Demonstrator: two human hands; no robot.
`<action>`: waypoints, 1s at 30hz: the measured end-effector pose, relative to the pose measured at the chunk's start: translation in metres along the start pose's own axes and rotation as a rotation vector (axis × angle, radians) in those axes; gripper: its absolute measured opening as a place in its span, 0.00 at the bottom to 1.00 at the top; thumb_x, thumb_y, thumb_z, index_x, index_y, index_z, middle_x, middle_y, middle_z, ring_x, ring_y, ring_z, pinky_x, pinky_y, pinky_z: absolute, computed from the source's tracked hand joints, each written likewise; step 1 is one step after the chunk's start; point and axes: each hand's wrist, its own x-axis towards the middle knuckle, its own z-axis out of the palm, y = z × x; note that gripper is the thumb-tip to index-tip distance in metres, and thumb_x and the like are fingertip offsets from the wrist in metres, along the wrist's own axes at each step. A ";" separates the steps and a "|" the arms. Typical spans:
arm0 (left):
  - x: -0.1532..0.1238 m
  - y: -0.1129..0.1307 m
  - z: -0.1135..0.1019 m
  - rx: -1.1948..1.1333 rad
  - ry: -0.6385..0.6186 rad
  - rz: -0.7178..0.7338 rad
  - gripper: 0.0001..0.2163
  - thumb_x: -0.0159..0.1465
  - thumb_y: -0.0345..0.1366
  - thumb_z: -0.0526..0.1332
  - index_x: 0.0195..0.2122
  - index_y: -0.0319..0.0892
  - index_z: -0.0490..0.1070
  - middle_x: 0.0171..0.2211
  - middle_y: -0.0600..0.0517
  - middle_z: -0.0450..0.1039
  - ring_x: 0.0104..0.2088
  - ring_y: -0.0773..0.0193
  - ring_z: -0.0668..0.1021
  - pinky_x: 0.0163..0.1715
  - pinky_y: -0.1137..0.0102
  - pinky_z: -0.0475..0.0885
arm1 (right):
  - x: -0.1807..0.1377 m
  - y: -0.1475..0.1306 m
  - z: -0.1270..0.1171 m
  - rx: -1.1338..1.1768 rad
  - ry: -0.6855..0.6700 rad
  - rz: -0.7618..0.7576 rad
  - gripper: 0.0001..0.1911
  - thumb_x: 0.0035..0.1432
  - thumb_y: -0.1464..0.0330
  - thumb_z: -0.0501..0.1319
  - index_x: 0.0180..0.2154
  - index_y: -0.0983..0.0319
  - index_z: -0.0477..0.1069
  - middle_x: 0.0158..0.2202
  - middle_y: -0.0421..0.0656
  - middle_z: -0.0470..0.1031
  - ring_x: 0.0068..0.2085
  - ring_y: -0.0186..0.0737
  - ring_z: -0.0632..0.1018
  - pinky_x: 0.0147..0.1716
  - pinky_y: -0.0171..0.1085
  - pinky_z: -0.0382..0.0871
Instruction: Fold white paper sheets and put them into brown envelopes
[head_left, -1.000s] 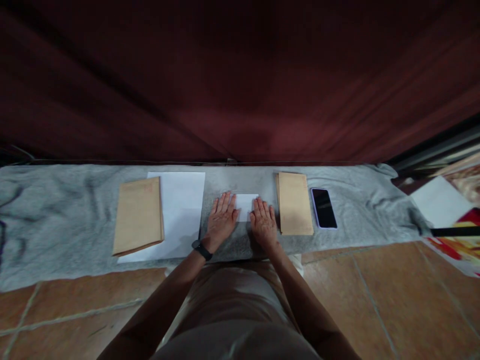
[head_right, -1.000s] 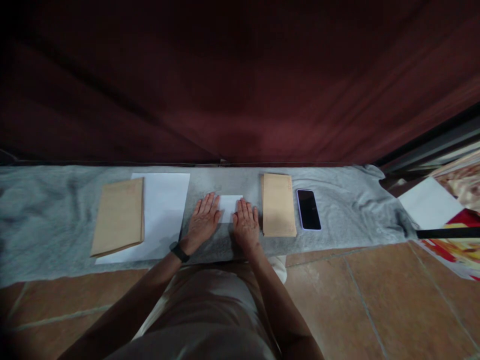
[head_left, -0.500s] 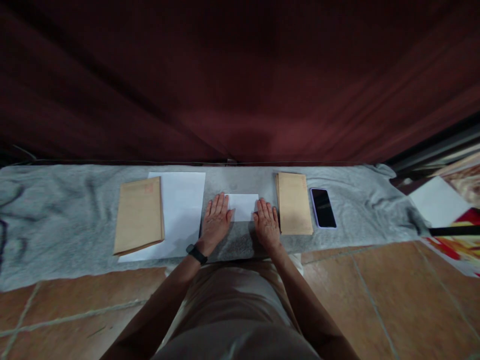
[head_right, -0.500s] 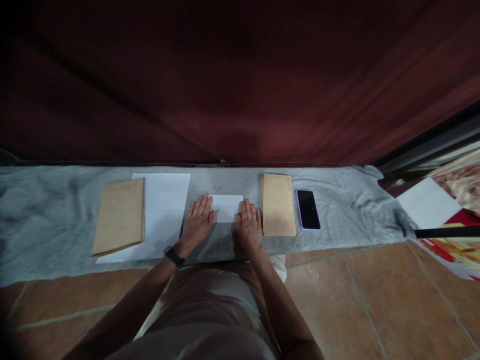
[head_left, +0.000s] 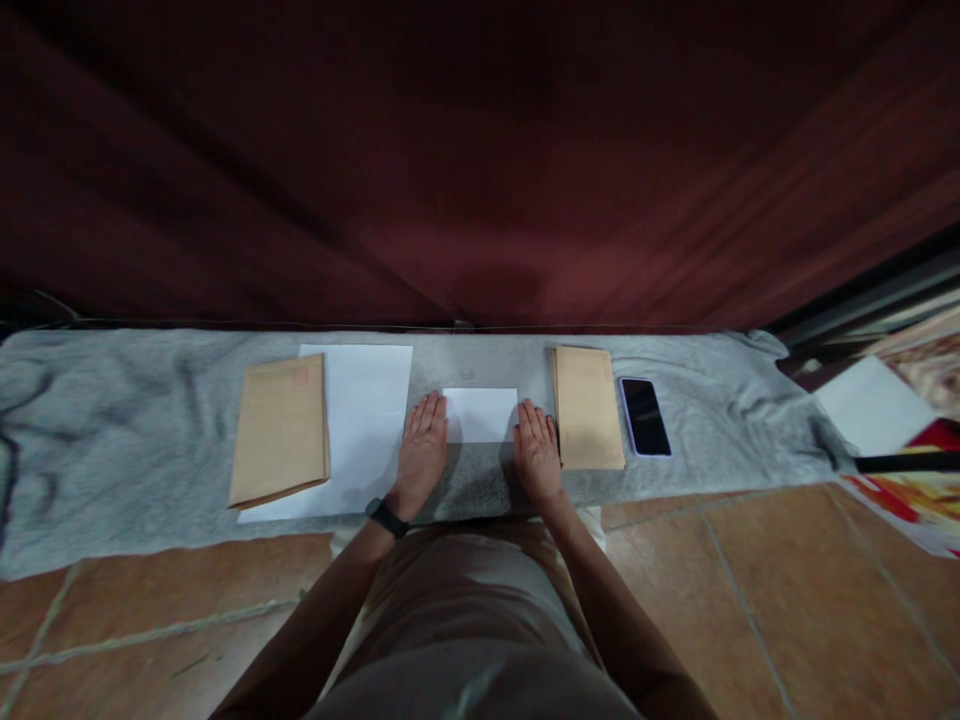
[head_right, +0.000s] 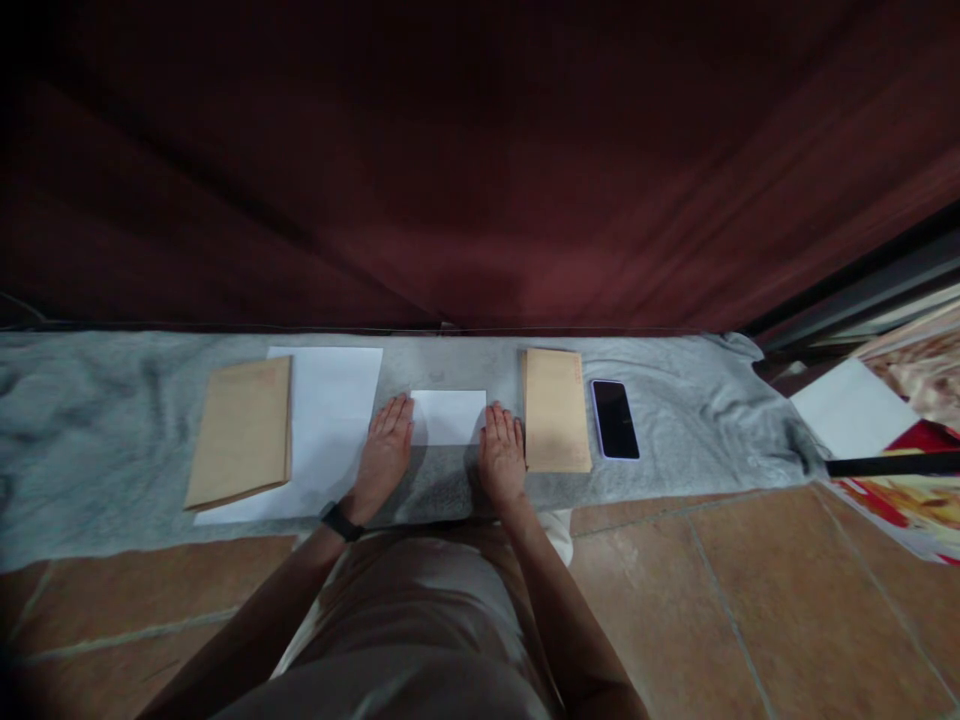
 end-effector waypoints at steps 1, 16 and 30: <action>-0.001 0.000 0.000 -0.016 0.006 0.005 0.25 0.72 0.27 0.46 0.70 0.35 0.59 0.71 0.38 0.61 0.72 0.50 0.62 0.69 0.48 0.62 | 0.000 0.000 0.000 0.003 0.002 0.001 0.26 0.76 0.70 0.44 0.70 0.69 0.59 0.72 0.52 0.61 0.73 0.50 0.61 0.71 0.51 0.53; -0.010 0.032 -0.017 0.009 -0.184 0.261 0.22 0.75 0.38 0.51 0.68 0.39 0.65 0.71 0.42 0.62 0.72 0.50 0.62 0.71 0.48 0.59 | 0.000 0.000 0.001 0.049 0.045 -0.005 0.26 0.75 0.70 0.45 0.70 0.67 0.60 0.70 0.55 0.63 0.72 0.49 0.62 0.70 0.53 0.55; -0.012 0.023 -0.018 0.111 -0.224 0.315 0.25 0.69 0.23 0.49 0.66 0.36 0.67 0.69 0.40 0.64 0.71 0.52 0.65 0.70 0.52 0.62 | 0.007 -0.018 0.000 0.231 0.052 -0.177 0.26 0.74 0.69 0.47 0.69 0.63 0.62 0.72 0.50 0.62 0.74 0.47 0.59 0.73 0.57 0.50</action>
